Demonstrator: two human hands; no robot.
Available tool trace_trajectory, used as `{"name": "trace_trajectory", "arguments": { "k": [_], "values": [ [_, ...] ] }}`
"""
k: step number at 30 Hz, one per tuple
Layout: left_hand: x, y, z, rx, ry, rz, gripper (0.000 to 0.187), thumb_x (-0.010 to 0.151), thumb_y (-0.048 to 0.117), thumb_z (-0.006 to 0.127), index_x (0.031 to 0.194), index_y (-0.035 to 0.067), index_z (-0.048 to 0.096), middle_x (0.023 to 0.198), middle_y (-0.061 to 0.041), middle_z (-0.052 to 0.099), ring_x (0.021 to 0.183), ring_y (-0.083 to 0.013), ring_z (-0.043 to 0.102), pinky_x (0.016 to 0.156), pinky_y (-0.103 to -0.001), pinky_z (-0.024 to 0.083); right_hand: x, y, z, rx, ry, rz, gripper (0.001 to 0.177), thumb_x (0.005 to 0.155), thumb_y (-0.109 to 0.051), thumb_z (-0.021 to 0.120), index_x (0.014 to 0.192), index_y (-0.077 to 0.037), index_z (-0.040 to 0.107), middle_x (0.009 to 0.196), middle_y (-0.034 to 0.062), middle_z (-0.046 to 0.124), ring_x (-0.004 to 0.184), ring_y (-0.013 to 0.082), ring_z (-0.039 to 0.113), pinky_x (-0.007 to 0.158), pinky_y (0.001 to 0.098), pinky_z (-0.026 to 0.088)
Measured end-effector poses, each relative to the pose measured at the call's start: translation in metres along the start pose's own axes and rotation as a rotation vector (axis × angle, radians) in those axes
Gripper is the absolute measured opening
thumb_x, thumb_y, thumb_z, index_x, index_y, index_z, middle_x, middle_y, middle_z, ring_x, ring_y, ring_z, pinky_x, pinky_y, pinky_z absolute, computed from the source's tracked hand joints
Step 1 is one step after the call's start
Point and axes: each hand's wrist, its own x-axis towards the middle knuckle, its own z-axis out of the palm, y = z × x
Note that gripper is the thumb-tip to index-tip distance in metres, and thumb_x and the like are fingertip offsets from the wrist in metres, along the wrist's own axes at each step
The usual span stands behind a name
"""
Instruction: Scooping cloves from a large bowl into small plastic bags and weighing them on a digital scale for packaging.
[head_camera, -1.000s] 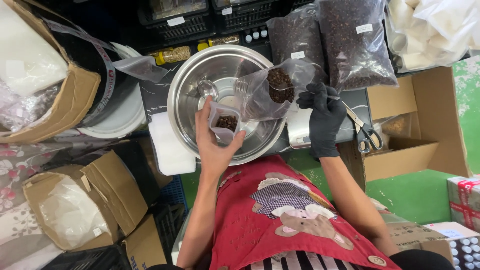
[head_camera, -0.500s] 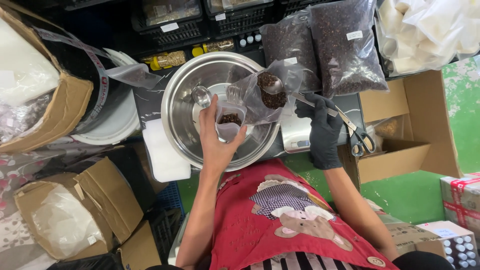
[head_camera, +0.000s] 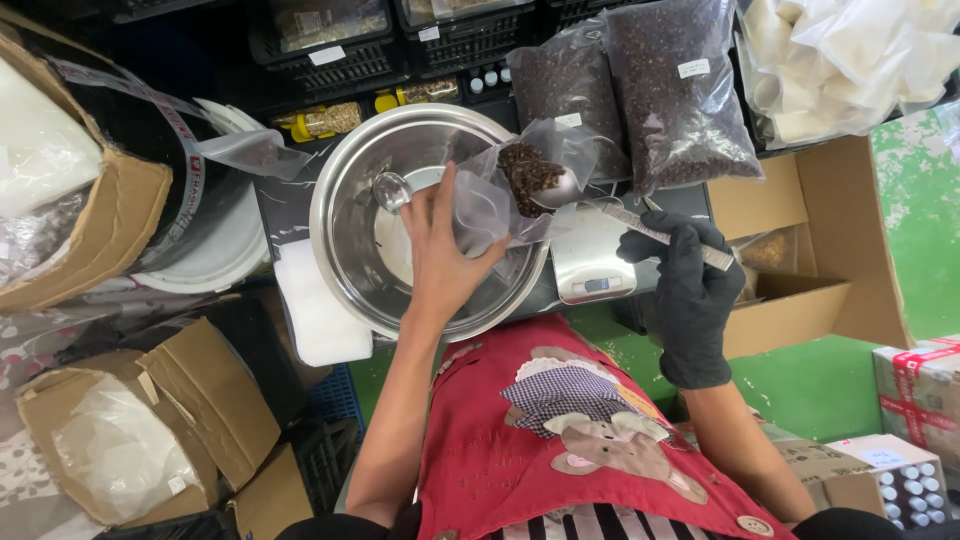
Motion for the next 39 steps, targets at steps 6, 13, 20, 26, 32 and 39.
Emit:
{"name": "trace_trajectory", "arguments": {
  "k": [6, 13, 20, 26, 32, 39],
  "values": [
    [-0.001, 0.016, 0.014, -0.049, -0.003, 0.030, 0.109, 0.080, 0.032, 0.095, 0.167, 0.017, 0.032, 0.134, -0.010, 0.043, 0.123, -0.0318, 0.040, 0.118, -0.057, 0.040, -0.025, -0.004, 0.001, -0.337, -0.176, -0.430, 0.015, 0.101, -0.008, 0.068, 0.099, 0.000, 0.080, 0.093, 0.0190, 0.078, 0.086, 0.0365, 0.077, 0.079, 0.0365, 0.060],
    [-0.022, 0.075, 0.002, -0.263, -0.103, -0.020, 0.103, 0.080, 0.036, 0.092, 0.165, 0.017, 0.037, 0.134, -0.012, 0.047, 0.124, -0.0320, 0.046, 0.116, -0.057, 0.041, -0.014, -0.040, -0.044, -0.444, -0.129, -0.355, 0.053, 0.108, -0.039, 0.041, 0.095, -0.012, 0.085, 0.083, 0.0038, 0.077, 0.072, 0.0241, 0.069, 0.076, 0.0307, 0.054],
    [-0.026, 0.088, 0.081, -0.521, -0.350, 0.113, 0.086, 0.090, 0.026, 0.085, 0.162, 0.021, 0.039, 0.148, -0.011, 0.056, 0.138, -0.0260, 0.058, 0.117, -0.039, 0.045, 0.003, -0.032, -0.084, -0.104, 0.356, -0.257, 0.045, 0.119, -0.044, 0.043, 0.115, -0.001, 0.057, 0.084, 0.0252, 0.066, 0.070, 0.0343, 0.070, 0.068, 0.0409, 0.058],
    [-0.018, 0.027, 0.162, -0.428, -0.470, 0.075, 0.092, 0.091, 0.020, 0.081, 0.166, 0.017, 0.028, 0.160, -0.015, 0.044, 0.148, -0.0312, 0.046, 0.122, -0.045, 0.036, 0.008, -0.010, -0.112, -0.054, 0.380, -0.179, 0.041, 0.118, -0.039, 0.043, 0.115, -0.001, 0.058, 0.081, 0.0245, 0.065, 0.069, 0.0326, 0.068, 0.066, 0.0399, 0.059],
    [-0.023, 0.013, 0.169, -0.283, -0.615, -0.037, 0.139, 0.080, 0.018, 0.095, 0.166, 0.021, -0.014, 0.179, -0.014, -0.003, 0.166, -0.0327, 0.000, 0.131, -0.048, 0.011, 0.013, 0.005, -0.127, 0.002, 0.344, -0.094, 0.035, 0.117, -0.037, 0.045, 0.110, -0.005, 0.058, 0.097, 0.0165, 0.067, 0.073, 0.0286, 0.071, 0.071, 0.0391, 0.063],
    [-0.042, 0.026, 0.120, -0.205, -0.534, -0.084, 0.108, 0.091, 0.004, 0.072, 0.169, 0.014, -0.002, 0.179, -0.011, 0.005, 0.165, -0.0304, 0.014, 0.130, -0.041, 0.019, 0.031, 0.022, -0.130, 0.344, 0.269, 0.118, 0.023, 0.109, -0.033, 0.055, 0.101, -0.013, 0.062, 0.083, 0.0076, 0.062, 0.073, 0.0232, 0.063, 0.073, 0.0333, 0.053]
  ]
}}
